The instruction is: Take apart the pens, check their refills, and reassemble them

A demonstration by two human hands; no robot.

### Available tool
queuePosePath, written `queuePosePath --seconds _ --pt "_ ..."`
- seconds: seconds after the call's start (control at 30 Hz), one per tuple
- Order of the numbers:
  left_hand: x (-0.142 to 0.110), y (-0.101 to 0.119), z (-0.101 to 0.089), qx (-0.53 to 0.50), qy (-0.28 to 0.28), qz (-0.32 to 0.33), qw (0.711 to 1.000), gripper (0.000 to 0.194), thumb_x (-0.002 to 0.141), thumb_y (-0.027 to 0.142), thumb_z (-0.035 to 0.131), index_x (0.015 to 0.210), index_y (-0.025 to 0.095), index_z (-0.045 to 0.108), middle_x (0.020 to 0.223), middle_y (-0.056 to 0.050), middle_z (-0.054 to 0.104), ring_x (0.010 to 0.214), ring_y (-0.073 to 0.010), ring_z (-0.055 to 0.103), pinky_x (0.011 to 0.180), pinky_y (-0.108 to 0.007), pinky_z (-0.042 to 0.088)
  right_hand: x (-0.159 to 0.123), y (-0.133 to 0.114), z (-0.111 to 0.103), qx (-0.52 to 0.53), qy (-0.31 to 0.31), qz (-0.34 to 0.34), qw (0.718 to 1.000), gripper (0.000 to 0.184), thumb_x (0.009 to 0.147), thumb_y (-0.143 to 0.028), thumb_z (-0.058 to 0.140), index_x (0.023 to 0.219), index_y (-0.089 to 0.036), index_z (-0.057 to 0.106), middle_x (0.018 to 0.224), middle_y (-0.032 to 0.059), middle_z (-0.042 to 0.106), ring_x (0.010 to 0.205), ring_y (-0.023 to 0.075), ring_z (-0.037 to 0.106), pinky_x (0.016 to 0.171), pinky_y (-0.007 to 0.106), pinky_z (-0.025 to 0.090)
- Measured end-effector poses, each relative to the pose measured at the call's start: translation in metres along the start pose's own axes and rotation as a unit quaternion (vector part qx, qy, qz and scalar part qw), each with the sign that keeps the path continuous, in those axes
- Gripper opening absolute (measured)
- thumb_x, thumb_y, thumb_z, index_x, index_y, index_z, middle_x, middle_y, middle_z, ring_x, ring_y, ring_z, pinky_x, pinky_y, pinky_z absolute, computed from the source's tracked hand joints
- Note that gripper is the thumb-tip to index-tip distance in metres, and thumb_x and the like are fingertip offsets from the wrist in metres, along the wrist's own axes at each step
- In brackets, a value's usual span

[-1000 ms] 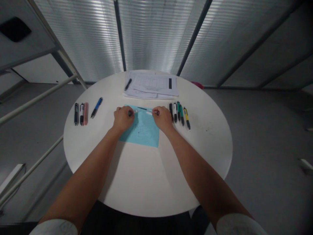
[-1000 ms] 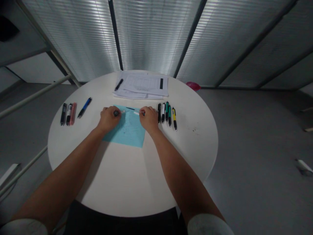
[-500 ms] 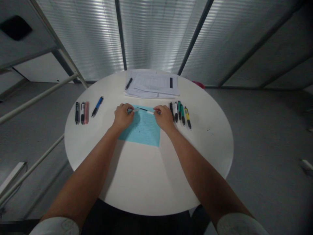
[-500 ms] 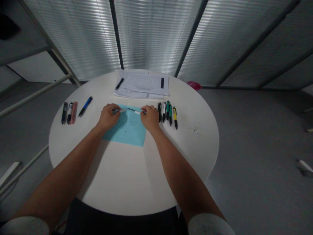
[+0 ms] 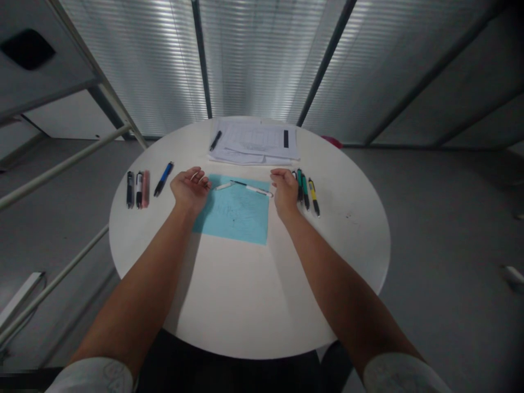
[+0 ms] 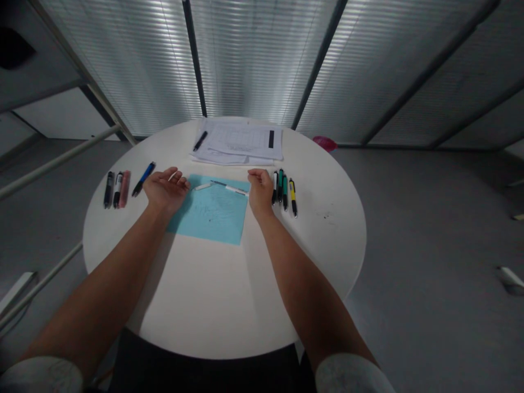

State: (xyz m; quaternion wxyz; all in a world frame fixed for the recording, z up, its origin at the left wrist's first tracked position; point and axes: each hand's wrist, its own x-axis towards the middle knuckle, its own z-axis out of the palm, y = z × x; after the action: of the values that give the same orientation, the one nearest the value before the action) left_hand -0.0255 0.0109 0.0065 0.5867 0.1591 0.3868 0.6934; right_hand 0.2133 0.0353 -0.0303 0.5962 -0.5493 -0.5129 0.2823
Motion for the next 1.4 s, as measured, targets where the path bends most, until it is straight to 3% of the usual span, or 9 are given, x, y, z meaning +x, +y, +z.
queuePosePath --seconds 0.13,0.33,0.53,0.67,1.0,1.13,1.23,1.33,1.4 --pt "0.003 -0.001 -0.002 0.004 0.008 -0.002 1.000 0.011 0.069 0.029 0.054 0.075 0.020 0.056 0.069 -0.004 0.051 0.057 -0.0127 0.049 0.057 -0.027 0.047 -0.002 -0.002 -0.002 -0.026 0.032 -0.044 0.998 0.014 0.078 -0.024 0.047 0.085 -0.022 0.059 0.085 0.0021 0.064 0.083 0.0172 0.059 0.080 0.032 0.047" --pt "0.004 0.000 -0.003 0.002 0.003 -0.005 1.000 0.010 0.068 0.027 0.055 0.075 0.020 0.055 0.067 -0.003 0.050 0.055 -0.0120 0.049 0.057 -0.027 0.047 -0.008 -0.009 -0.002 -0.083 0.018 -0.083 0.993 0.014 0.080 -0.021 0.045 0.083 -0.022 0.058 0.086 0.0031 0.064 0.082 0.0179 0.059 0.077 0.033 0.047" --pt "0.002 0.000 -0.001 -0.036 0.011 -0.018 0.999 0.012 0.065 0.020 0.052 0.076 0.019 0.056 0.066 -0.003 0.051 0.055 -0.0118 0.048 0.055 -0.026 0.047 -0.016 -0.015 0.000 -0.076 -0.078 -0.134 0.985 0.014 0.080 -0.019 0.046 0.086 -0.022 0.059 0.092 0.0036 0.063 0.087 0.0178 0.060 0.076 0.032 0.049" --pt "0.002 0.000 0.000 -0.023 0.017 -0.019 0.999 0.012 0.065 0.021 0.052 0.076 0.019 0.056 0.066 -0.003 0.052 0.056 -0.0121 0.049 0.055 -0.026 0.047 -0.016 -0.012 0.003 -0.117 -0.130 -0.126 0.977 0.016 0.077 -0.017 0.050 0.085 -0.022 0.062 0.092 0.0036 0.061 0.085 0.0180 0.059 0.079 0.034 0.050" --pt "0.003 -0.001 0.001 -0.005 0.010 -0.011 1.000 0.017 0.057 0.018 0.052 0.074 0.018 0.056 0.066 -0.001 0.050 0.053 -0.0104 0.047 0.053 -0.025 0.043 -0.012 -0.005 0.004 -0.147 -0.110 -0.115 0.976 0.022 0.072 -0.012 0.051 0.087 -0.019 0.065 0.091 0.0057 0.061 0.083 0.0188 0.060 0.083 0.037 0.050" --pt "0.000 -0.008 0.003 0.111 -0.018 0.070 0.991 0.016 0.057 0.018 0.056 0.073 0.018 0.057 0.066 0.001 0.050 0.052 -0.0103 0.045 0.051 -0.025 0.039 -0.012 -0.004 0.003 -0.197 -0.121 -0.121 0.965 0.029 0.074 -0.009 0.051 0.095 -0.020 0.068 0.094 0.0055 0.065 0.088 0.0195 0.061 0.088 0.037 0.049" --pt "-0.001 -0.016 0.000 0.317 -0.042 0.194 0.928 0.012 0.064 0.020 0.056 0.076 0.019 0.058 0.068 0.001 0.052 0.058 -0.0130 0.047 0.057 -0.027 0.041 -0.013 -0.006 0.003 -0.258 -0.150 -0.136 0.945 0.028 0.078 -0.010 0.052 0.096 -0.020 0.070 0.096 0.0059 0.070 0.094 0.0216 0.062 0.094 0.040 0.045" --pt "-0.004 -0.021 -0.004 0.553 -0.070 0.288 0.778 0.020 0.068 0.018 0.055 0.086 0.020 0.063 0.085 -0.004 0.060 0.078 -0.0186 0.055 0.076 -0.033 0.046 -0.014 -0.008 0.003 -0.301 -0.177 -0.143 0.926 0.025 0.083 -0.013 0.053 0.097 -0.021 0.072 0.100 0.0060 0.072 0.099 0.0225 0.061 0.095 0.039 0.043" --pt "-0.006 -0.023 -0.005 0.663 -0.088 0.295 0.683 0.025 0.071 0.019 0.057 0.094 0.020 0.065 0.096 -0.008 0.062 0.092 -0.0236 0.056 0.087 -0.039 0.045 -0.014 -0.009 0.003 -0.318 -0.186 -0.145 0.918 0.023 0.086 -0.016 0.053 0.098 -0.022 0.072 0.101 0.0051 0.073 0.101 0.0222 0.061 0.095 0.038 0.042"
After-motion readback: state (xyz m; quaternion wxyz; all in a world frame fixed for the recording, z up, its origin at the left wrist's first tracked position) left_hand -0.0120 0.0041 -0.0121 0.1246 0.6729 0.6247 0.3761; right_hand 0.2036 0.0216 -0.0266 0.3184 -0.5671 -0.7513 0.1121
